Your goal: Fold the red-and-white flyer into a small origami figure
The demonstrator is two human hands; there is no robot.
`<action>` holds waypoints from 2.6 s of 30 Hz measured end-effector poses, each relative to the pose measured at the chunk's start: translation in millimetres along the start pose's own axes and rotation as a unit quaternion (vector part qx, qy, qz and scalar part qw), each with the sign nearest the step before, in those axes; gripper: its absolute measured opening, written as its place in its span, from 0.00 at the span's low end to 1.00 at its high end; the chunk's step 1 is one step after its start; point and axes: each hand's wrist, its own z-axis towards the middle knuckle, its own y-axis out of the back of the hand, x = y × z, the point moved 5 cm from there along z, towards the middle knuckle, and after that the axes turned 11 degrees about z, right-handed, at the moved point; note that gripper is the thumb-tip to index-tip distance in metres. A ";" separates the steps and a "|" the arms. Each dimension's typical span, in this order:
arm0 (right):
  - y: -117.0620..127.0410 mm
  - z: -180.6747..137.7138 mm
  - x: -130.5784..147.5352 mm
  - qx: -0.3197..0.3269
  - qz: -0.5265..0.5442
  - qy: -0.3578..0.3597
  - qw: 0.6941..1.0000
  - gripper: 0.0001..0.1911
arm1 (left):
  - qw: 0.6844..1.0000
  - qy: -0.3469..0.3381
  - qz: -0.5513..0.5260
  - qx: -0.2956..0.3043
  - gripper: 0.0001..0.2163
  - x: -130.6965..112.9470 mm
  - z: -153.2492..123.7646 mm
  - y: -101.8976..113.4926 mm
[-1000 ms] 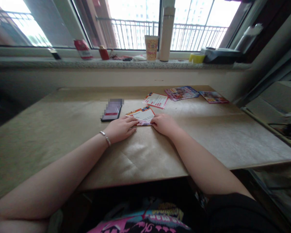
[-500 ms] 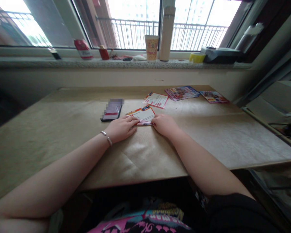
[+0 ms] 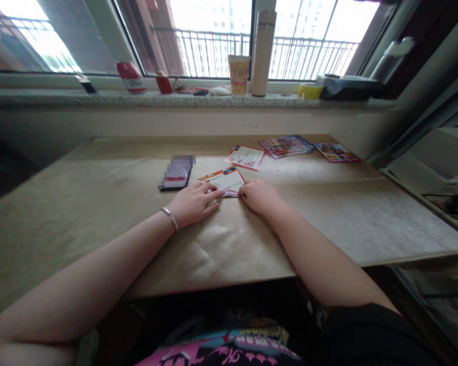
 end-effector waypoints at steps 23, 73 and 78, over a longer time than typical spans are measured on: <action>6.6 -5.1 -26.0 0.027 0.057 -0.011 0.998 0.14 | 1.000 0.005 0.001 0.027 0.22 -5.6 1.3 4.6; -5.6 3.8 -0.3 -0.029 0.086 0.073 0.993 0.17 | 1.000 -0.006 0.015 0.022 0.24 -9.3 -0.4 7.5; -4.9 2.0 1.4 -0.017 0.064 0.078 0.995 0.17 | 0.999 -0.013 0.031 0.021 0.23 -12.0 -2.2 5.3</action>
